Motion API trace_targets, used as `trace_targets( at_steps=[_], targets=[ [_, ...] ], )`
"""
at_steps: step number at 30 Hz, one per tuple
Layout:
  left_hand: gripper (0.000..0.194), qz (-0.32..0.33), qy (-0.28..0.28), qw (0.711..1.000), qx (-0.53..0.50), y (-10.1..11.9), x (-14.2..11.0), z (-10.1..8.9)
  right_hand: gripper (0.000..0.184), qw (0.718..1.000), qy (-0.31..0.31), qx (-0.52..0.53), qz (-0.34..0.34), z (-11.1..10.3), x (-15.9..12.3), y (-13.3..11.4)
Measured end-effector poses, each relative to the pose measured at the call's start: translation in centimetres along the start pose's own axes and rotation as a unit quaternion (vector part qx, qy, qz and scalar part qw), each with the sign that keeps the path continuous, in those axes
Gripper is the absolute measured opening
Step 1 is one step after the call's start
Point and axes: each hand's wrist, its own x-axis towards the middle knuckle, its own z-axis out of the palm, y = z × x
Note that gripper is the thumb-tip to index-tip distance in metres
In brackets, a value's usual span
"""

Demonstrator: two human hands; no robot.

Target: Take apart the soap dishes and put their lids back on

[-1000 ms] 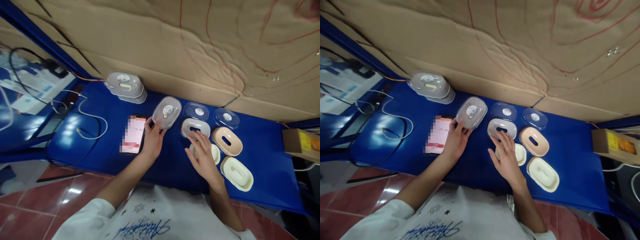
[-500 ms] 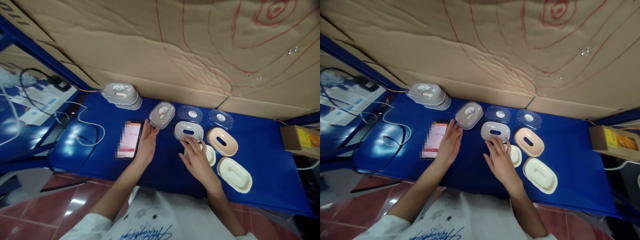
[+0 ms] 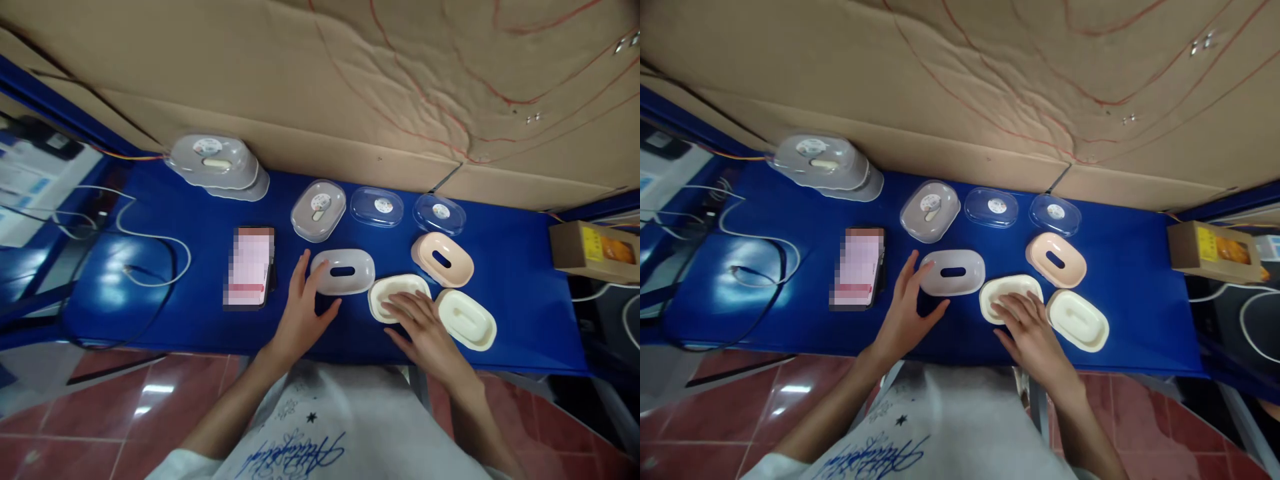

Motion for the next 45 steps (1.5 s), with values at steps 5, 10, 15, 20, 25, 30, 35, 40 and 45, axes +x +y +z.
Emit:
trace_targets(
  at_steps=[5, 10, 15, 20, 25, 30, 35, 40, 45],
  targets=[
    [0.069, -0.013, 0.066, 0.998, -0.010, 0.4, -1.5, -0.6, 0.031, 0.999, 0.012, 0.001, -0.032, 2.2, 0.1, -2.7],
    [0.042, -0.220, 0.057, 0.950, -0.216, 0.9, -5.3, -3.4, 0.014, 0.989, 0.069, 0.101, -0.087, 3.4, 2.7, -5.9],
    [0.068, -0.417, -0.074, 0.702, -0.572, 0.8, -6.7, -5.0, 0.021, 0.964, 0.065, 0.184, -0.182, 2.8, 6.6, -8.7],
    [0.069, -0.414, -0.068, 0.569, -0.708, -0.7, -7.3, -5.5, 0.032, 0.960, 0.062, 0.155, -0.225, 0.9, 8.6, -7.5],
    [0.063, -0.394, -0.077, 0.513, -0.759, -2.2, -7.7, -6.4, 0.035, 0.994, 0.053, -0.029, -0.092, 0.7, 8.1, -2.2],
    [0.065, -0.406, -0.102, 0.534, -0.735, -1.8, -5.3, -4.9, 0.038, 0.985, 0.156, 0.002, -0.068, -0.7, 6.6, -1.0],
    [0.070, -0.340, -0.145, 0.569, -0.735, -0.5, -2.5, -3.0, 0.036, 0.982, 0.064, 0.071, -0.160, -2.9, 6.0, -3.5],
    [0.055, -0.342, -0.129, 0.633, -0.682, -0.4, -1.8, -3.0, 0.034, 0.982, 0.024, 0.025, -0.188, -2.9, 5.9, -4.6],
    [0.052, -0.398, -0.075, 0.649, -0.644, 0.2, -1.3, -3.1, 0.039, 0.973, 0.020, 0.075, -0.219, -1.8, 7.0, -3.2]
  ],
)
